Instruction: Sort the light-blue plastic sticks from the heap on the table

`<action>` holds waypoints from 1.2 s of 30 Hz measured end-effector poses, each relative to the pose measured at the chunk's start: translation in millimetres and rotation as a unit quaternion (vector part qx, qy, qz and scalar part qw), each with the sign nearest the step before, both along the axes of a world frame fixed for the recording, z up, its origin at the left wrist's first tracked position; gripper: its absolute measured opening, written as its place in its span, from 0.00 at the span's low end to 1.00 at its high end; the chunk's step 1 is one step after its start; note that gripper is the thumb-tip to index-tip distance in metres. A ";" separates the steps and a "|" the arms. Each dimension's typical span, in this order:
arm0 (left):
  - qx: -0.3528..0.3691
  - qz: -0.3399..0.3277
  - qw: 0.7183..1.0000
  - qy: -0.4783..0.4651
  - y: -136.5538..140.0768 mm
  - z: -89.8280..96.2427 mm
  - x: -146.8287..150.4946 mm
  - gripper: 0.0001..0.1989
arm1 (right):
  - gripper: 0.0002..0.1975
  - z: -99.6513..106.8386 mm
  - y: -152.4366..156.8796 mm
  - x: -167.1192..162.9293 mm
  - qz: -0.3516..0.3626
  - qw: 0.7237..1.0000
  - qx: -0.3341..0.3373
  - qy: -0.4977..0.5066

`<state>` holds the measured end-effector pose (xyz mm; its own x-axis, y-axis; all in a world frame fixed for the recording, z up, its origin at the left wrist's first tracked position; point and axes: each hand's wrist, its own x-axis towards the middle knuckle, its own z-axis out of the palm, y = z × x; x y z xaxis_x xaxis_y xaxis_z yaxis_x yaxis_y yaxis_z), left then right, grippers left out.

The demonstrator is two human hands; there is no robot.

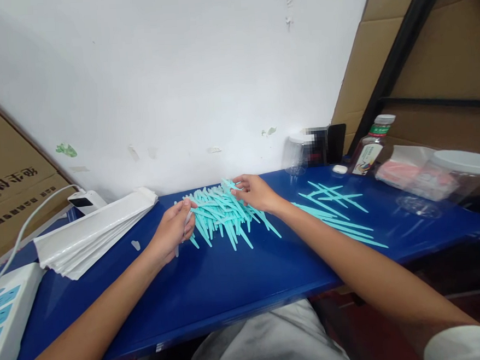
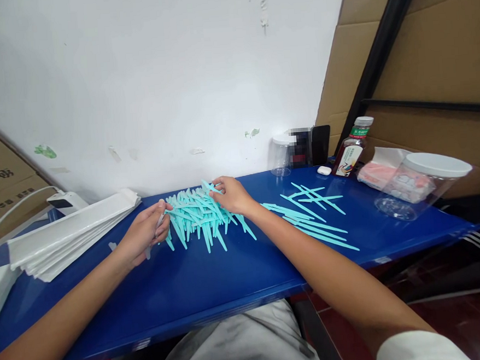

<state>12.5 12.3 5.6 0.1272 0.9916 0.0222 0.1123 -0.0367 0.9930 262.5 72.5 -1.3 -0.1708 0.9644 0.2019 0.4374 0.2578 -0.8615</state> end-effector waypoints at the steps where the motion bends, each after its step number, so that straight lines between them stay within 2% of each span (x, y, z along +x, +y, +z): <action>1: -0.002 -0.003 1.000 -0.002 -0.3 -0.2 0.1 0.21 | 0.19 0.8 -1.1 0.4 0.003 1.000 0.000 0.002; 6: -0.013 -0.010 1.000 -0.013 -1.2 -0.3 1.5 0.20 | 0.11 9.0 -11.3 7.9 0.015 0.997 0.053 -0.059; 10: -0.026 -0.023 0.999 -0.023 -1.4 -2.3 2.2 0.19 | 0.10 15.8 -19.6 9.8 0.018 0.987 0.128 -0.099; 12: -0.026 -0.029 0.999 -0.026 -1.6 -4.1 2.9 0.19 | 0.10 18.6 -25.6 6.1 0.040 0.982 0.160 -0.091; 15: -0.028 -0.038 0.999 -0.019 -3.2 -5.9 5.8 0.19 | 0.10 23.8 -36.8 -3.0 0.111 0.968 0.202 -0.099; 17: -0.033 -0.045 0.998 -0.005 -5.5 -5.7 8.6 0.20 | 0.10 29.6 -42.2 -4.9 0.153 0.956 0.213 -0.128; 19: -0.038 -0.054 0.998 0.006 -8.2 -4.3 11.2 0.20 | 0.10 38.1 -42.9 3.1 0.150 0.952 0.204 -0.171; 21: -0.039 -0.058 0.997 0.014 -10.5 -2.4 12.6 0.21 | 0.12 48.2 -38.5 23.5 0.099 0.953 0.173 -0.228; 23: -0.034 -0.054 0.998 0.020 -11.6 -1.2 12.7 0.21 | 0.12 57.4 -30.6 53.3 0.054 0.940 0.094 -0.323; 24: -0.028 -0.049 0.998 0.025 -11.6 -0.9 12.4 0.22 | 0.10 60.8 -26.1 69.3 0.039 0.925 0.026 -0.378; 26: -0.013 -0.040 0.999 0.035 -10.9 -1.0 11.7 0.22 | 0.12 64.1 -17.5 98.0 0.014 0.875 -0.129 -0.467; 27: -0.007 -0.037 0.998 0.041 -10.4 -1.1 11.5 0.22 | 0.14 64.2 -13.9 109.0 0.008 0.856 -0.178 -0.485; 30: -0.001 -0.041 0.998 0.049 -9.1 -1.3 11.4 0.23 | 0.17 61.4 -8.3 124.1 0.003 0.844 -0.234 -0.483; 33: 0.001 -0.048 0.998 0.048 -9.0 -0.8 11.4 0.23 | 0.15 59.2 -9.4 120.4 -0.018 0.829 -0.273 -0.488; 36: 0.002 -0.047 0.997 0.053 -9.4 -0.9 10.6 0.22 | 0.13 57.9 -10.5 113.9 -0.025 0.816 -0.285 -0.502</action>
<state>23.1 2.9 4.7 0.2221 0.9750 0.0084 0.2116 -0.0566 0.9757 376.4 62.0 56.6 0.0682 0.8636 -0.4995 0.9944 -0.0992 -0.0358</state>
